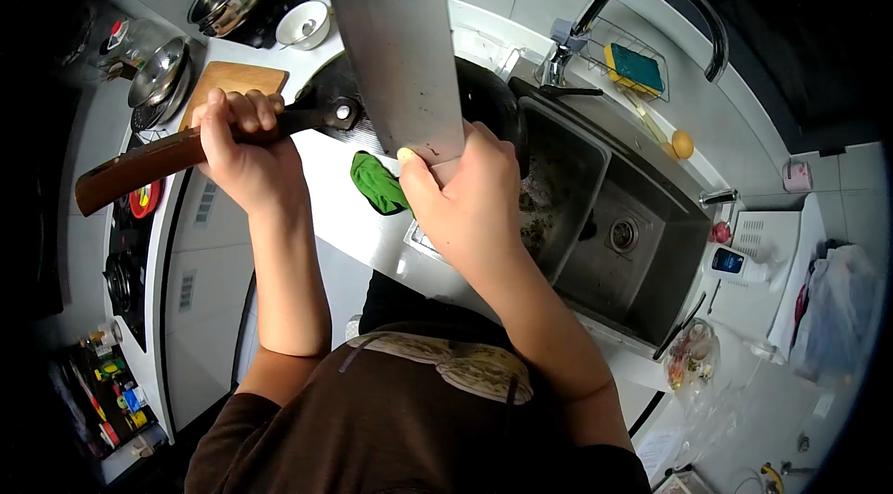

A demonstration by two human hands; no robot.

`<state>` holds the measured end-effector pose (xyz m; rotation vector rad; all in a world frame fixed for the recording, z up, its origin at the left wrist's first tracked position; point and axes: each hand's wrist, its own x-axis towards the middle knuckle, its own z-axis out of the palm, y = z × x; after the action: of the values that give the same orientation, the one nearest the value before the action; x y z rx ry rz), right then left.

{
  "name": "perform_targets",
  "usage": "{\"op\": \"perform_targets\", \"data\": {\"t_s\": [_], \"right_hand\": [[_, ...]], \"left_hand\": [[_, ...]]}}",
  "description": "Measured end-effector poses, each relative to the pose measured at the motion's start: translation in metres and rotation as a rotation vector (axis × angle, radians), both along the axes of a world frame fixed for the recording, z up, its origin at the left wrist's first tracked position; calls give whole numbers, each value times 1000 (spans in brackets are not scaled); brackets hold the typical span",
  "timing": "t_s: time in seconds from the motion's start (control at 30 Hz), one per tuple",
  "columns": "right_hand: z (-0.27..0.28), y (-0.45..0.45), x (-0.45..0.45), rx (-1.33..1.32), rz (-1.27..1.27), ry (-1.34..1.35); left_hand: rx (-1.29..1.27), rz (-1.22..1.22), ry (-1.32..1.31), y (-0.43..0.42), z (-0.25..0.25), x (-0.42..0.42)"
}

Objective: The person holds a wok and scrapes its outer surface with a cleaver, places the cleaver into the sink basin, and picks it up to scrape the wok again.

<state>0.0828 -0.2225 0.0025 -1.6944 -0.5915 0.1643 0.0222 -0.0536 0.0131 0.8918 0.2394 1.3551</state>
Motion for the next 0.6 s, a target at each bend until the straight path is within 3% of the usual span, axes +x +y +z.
{"op": "perform_targets", "data": {"t_s": [0.1,0.17,0.6], "right_hand": [[-4,0,1,-18,19,-105],[-2,-6,1,-106,-25,-367],[3,2,5,-146,-92,-582]], "left_hand": [[24,8,7,1,2,0],[21,-11,4,3,2,0],[-48,12,17,-3,9,12]]}}
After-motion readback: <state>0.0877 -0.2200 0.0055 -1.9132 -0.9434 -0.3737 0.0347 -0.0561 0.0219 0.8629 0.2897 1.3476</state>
